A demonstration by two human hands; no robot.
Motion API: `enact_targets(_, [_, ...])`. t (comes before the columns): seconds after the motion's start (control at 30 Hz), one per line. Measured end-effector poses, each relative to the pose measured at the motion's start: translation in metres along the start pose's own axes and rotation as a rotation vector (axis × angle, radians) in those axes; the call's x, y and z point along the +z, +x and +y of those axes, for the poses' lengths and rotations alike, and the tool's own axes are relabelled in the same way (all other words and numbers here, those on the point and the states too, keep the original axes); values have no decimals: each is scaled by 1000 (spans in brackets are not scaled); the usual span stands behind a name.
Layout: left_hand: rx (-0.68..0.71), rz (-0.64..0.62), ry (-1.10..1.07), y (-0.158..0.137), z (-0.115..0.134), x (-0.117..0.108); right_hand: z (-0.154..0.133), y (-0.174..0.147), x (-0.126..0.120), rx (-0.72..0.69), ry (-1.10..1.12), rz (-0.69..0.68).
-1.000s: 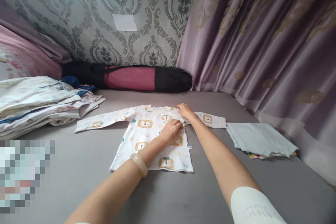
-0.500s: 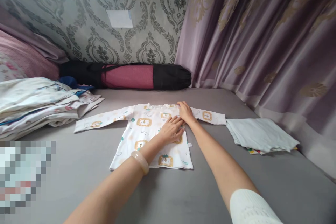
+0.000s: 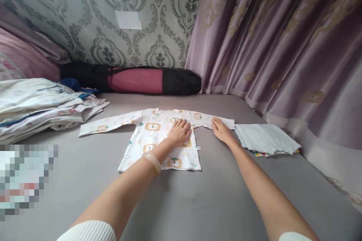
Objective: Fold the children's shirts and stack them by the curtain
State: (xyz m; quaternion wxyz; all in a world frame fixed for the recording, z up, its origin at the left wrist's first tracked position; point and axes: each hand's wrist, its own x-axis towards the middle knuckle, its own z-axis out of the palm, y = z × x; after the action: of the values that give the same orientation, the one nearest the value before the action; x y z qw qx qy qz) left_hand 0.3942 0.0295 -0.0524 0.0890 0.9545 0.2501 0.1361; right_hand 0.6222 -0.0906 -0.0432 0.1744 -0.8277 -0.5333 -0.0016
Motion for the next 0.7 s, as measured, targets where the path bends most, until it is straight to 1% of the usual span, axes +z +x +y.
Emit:
enact_targets(0.07, [-53, -20, 36, -4, 6, 0, -3, -10, -5, 19, -41, 3])
enact_targets(0.17, [-102, -60, 57, -18, 15, -5, -26, -26, -10, -17, -60, 23])
enact_targets(0.27, [-33, -96, 34, -44, 17, -20, -62, -48, -10, -124, -28, 1])
enact_targets(0.33, [32, -107, 6, -65, 11, -34, -84, -63, -10, -114, -17, -23])
enact_targets(0.37, [50, -114, -9, -76, 5, -42, -94, -70, -10, -102, -18, -56])
enact_targets(0.4, [38, -111, -17, -88, -2, -49, -102, -77, -11, -78, -19, -97])
enact_targets(0.47, [-41, -86, 8, -113, -20, -63, -113, -89, -15, -6, -24, -183])
enact_targets(0.5, [-104, -43, 33, -126, -30, -68, -117, -94, -18, 37, -34, -219])
enact_targets(0.53, [-194, 19, 65, -139, -41, -73, -120, -99, -21, 78, -46, -251])
enact_targets(0.6, [-375, 91, 116, -164, -60, -81, -125, -107, -29, 140, -74, -307])
enact_targets(0.63, [-456, 107, 114, -175, -67, -85, -127, -111, -32, 155, -82, -334])
enact_targets(0.7, [-552, 106, 57, -194, -78, -91, -131, -118, -37, 159, -81, -376])
